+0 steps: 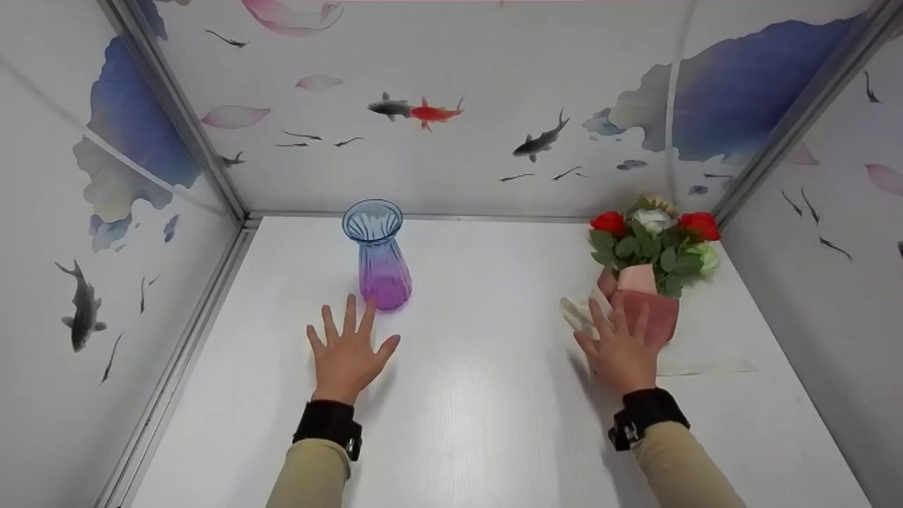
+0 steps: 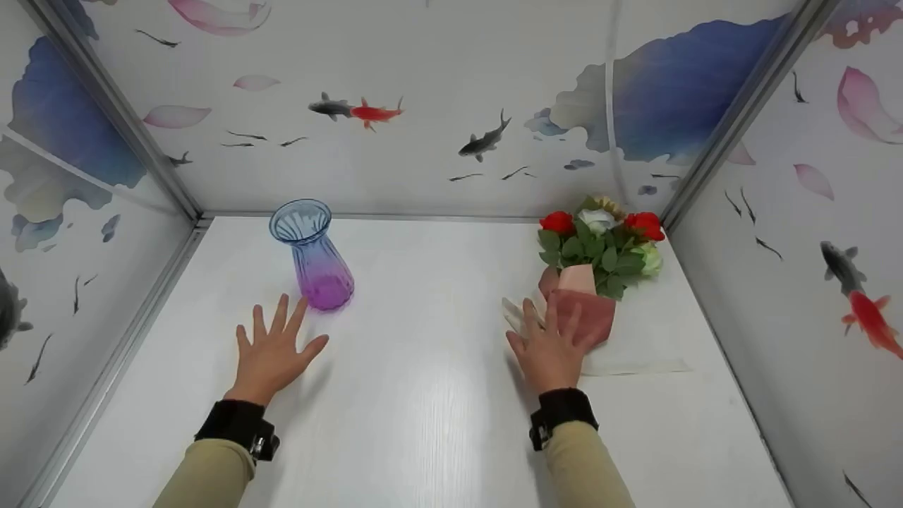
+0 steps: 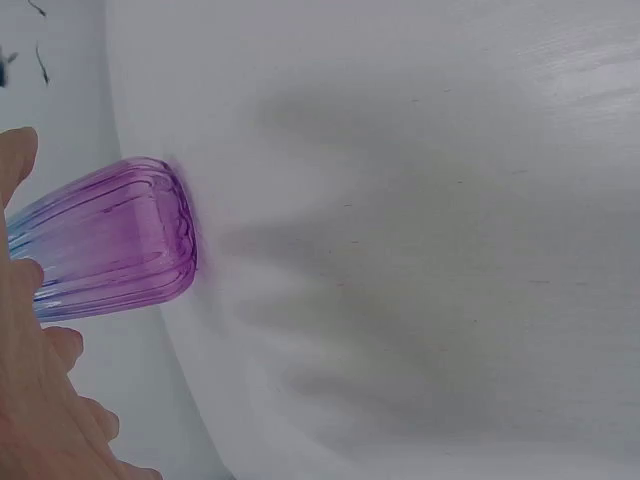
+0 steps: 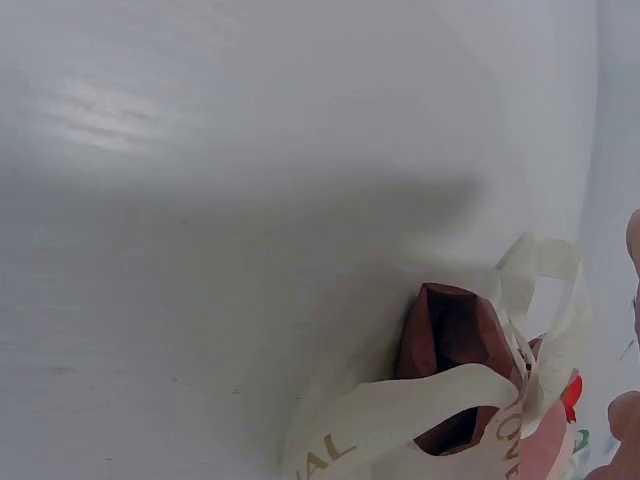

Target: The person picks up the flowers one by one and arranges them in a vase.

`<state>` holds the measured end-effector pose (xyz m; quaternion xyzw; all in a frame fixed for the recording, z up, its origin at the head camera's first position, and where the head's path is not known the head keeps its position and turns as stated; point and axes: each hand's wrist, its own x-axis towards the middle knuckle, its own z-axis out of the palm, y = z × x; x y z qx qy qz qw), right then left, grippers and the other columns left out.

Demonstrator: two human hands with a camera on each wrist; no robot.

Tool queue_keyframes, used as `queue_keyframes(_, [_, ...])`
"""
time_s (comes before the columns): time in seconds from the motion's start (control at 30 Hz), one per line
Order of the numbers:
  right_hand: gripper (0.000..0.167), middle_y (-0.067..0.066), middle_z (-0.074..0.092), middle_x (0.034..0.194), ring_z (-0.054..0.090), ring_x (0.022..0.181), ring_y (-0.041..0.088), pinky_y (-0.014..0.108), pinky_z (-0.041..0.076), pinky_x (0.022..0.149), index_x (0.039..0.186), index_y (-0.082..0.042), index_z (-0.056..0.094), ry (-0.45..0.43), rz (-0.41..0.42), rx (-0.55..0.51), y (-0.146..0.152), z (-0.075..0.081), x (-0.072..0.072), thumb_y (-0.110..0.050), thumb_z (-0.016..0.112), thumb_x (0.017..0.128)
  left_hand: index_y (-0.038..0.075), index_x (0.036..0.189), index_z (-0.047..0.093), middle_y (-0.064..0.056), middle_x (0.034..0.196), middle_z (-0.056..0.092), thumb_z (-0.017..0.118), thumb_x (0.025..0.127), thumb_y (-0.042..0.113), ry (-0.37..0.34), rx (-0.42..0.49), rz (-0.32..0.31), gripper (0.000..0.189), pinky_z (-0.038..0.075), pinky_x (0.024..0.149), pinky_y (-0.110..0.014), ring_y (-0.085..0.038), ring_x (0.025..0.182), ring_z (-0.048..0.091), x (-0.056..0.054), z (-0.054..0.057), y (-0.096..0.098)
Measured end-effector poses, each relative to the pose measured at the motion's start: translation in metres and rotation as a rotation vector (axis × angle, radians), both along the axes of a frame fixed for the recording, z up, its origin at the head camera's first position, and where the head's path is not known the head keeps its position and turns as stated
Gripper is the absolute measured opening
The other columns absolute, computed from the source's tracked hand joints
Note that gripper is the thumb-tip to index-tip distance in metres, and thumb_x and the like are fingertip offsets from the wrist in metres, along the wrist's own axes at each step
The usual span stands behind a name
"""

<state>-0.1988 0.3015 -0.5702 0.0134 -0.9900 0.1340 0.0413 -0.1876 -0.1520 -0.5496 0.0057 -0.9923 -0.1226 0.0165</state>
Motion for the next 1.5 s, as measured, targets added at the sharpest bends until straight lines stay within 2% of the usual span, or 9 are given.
queue_keyframes(0.17, [0.075,0.018,0.008,0.171,-0.006,0.150,0.060,0.088,-0.009,0.101,0.162,-0.022,0.030,-0.006,-0.023,-0.004,0.005,-0.005,0.004,-0.057,0.053,0.101,0.027,0.164,0.023,-0.014,0.170,0.016,0.049,0.095,0.070,-0.027,0.013,-0.016,0.086,0.004,0.114,-0.078,-0.055,0.152,0.006,0.004,-0.004,0.003])
queue_keyframes(0.37, [0.073,0.023,0.007,0.169,-0.004,0.148,0.063,0.090,-0.007,0.097,0.162,-0.021,0.029,-0.066,-0.044,-0.058,0.009,-0.014,0.008,-0.056,0.052,0.102,0.027,0.164,0.025,-0.014,0.170,0.019,0.050,0.096,0.068,-0.032,0.038,-0.040,0.083,0.004,0.114,-0.078,-0.055,0.152,0.008,0.009,-0.008,0.005])
queue_keyframes(0.57, [0.072,0.025,0.006,0.169,0.007,0.145,0.065,0.088,0.010,0.102,0.161,-0.016,0.030,-0.122,-0.040,-0.104,0.010,-0.024,0.013,-0.055,0.049,0.104,0.027,0.163,0.028,-0.014,0.169,0.023,0.051,0.096,0.069,-0.039,0.031,-0.082,0.082,0.009,0.114,-0.078,-0.056,0.151,0.014,0.014,-0.009,0.009])
queue_keyframes(0.73, [0.066,0.028,0.017,0.164,0.013,0.144,0.065,0.078,0.024,0.108,0.155,-0.008,0.041,-0.090,-0.003,-0.124,0.006,-0.028,0.017,-0.048,0.053,0.104,0.026,0.162,0.031,-0.014,0.168,0.025,0.050,0.096,0.069,-0.070,0.029,-0.121,0.081,0.012,0.114,-0.077,-0.055,0.151,0.016,0.018,-0.012,0.012])
queue_keyframes(0.97, [0.064,0.029,0.027,0.161,0.023,0.142,0.062,0.077,0.033,0.103,0.152,-0.008,0.046,-0.057,0.041,-0.093,-0.008,-0.027,0.019,-0.046,0.058,0.102,0.025,0.160,0.036,-0.014,0.166,0.031,0.053,0.096,0.066,-0.123,0.069,-0.180,0.078,0.015,0.115,-0.075,-0.054,0.150,0.019,0.024,-0.013,0.019])
queue_keyframes(1.1, [0.065,0.029,0.033,0.158,0.028,0.140,0.060,0.077,0.035,0.100,0.153,-0.010,0.046,-0.045,0.060,-0.072,-0.018,-0.025,0.021,-0.047,0.060,0.101,0.024,0.159,0.038,-0.014,0.165,0.033,0.055,0.096,0.065,-0.168,0.092,-0.221,0.077,0.017,0.115,-0.074,-0.053,0.150,0.022,0.027,-0.012,0.026])
queue_keyframes(1.27, [0.064,0.029,0.040,0.156,0.037,0.134,0.058,0.072,0.035,0.103,0.153,-0.010,0.046,-0.011,0.094,-0.067,-0.026,-0.022,0.023,-0.045,0.061,0.101,0.025,0.159,0.039,-0.013,0.164,0.034,0.053,0.097,0.065,-0.215,0.091,-0.253,0.075,0.018,0.116,-0.072,-0.051,0.150,0.023,0.026,-0.015,0.032])
queue_keyframes(1.5, [0.063,0.025,0.044,0.155,0.041,0.130,0.052,0.071,0.027,0.105,0.153,-0.012,0.047,-0.025,0.132,-0.050,-0.033,-0.022,0.026,-0.047,0.058,0.102,0.022,0.159,0.039,-0.014,0.163,0.037,0.054,0.097,0.064,-0.226,0.094,-0.311,0.076,0.019,0.116,-0.072,-0.051,0.149,0.024,0.027,-0.015,0.042])
